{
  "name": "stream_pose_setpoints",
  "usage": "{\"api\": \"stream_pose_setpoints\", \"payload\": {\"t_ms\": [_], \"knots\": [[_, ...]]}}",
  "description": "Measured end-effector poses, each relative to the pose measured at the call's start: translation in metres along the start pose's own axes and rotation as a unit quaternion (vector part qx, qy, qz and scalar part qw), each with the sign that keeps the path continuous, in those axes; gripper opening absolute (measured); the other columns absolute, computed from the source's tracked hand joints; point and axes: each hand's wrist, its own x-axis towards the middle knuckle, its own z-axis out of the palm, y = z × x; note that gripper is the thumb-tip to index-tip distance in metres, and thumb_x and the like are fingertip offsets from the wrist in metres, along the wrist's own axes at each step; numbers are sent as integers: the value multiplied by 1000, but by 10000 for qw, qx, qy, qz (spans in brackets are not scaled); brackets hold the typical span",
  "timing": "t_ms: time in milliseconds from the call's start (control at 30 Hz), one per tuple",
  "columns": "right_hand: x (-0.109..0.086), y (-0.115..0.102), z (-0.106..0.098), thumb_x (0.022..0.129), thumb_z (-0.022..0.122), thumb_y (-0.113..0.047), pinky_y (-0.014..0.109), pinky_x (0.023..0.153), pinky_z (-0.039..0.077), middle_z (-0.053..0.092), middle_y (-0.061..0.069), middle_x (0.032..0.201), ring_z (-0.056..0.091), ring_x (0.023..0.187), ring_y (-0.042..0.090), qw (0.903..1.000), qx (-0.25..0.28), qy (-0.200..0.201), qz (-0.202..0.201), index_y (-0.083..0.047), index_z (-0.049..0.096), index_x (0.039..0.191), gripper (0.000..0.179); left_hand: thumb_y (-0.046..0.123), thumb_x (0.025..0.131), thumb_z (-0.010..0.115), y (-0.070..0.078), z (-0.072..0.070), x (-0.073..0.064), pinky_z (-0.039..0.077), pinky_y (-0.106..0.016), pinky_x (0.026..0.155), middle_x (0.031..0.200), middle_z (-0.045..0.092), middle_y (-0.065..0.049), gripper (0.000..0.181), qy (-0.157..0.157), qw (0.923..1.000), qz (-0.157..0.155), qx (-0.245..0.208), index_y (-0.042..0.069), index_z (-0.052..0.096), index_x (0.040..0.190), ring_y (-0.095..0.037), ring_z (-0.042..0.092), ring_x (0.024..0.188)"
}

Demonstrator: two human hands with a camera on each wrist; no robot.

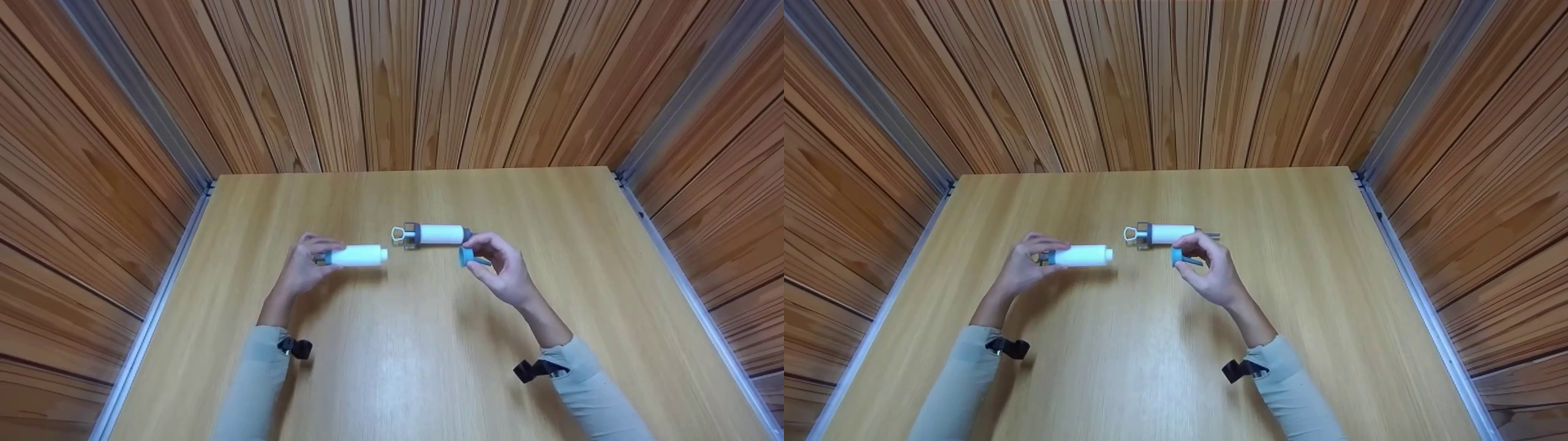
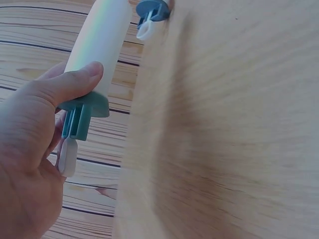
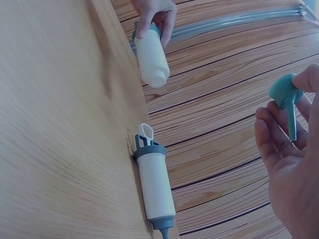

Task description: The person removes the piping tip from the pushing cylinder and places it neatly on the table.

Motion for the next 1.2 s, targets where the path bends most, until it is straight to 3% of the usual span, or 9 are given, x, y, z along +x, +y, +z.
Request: {"api": "stream_pose_setpoints", "payload": {"t_ms": [433,900,1133,1200], "knots": [[-1,-1,2,90,63,29,16,100,60,72,-14,123,70,111,1,10000,-44,-5,49,23,60,122,33,2,93,90,-25,6,-6,47,-66,126,144,77,-16,39,-116,9980,-615,-121,12,85,130,-40,58,142],[-1,0,3,89,62,29,16,101,59,71,-14,124,69,112,0,10000,-78,-27,13,23,59,122,33,3,93,90,-33,7,-9,41,-66,129,146,75,-16,39,-327,9937,-1065,-82,15,86,129,-41,58,144],[-1,-1,3,89,63,29,15,100,59,72,-14,122,69,111,0,9999,46,32,142,24,59,121,32,-1,89,91,-39,8,-9,47,-65,124,137,81,-19,39,-204,9982,-557,-42,8,86,127,-42,62,138],[-1,-1,3,89,62,29,15,100,59,72,-14,123,69,111,0,9999,29,23,116,24,59,121,32,0,90,91,-38,8,-8,47,-65,125,139,80,-18,39,-248,9977,-636,-23,9,85,128,-42,61,139]]}}
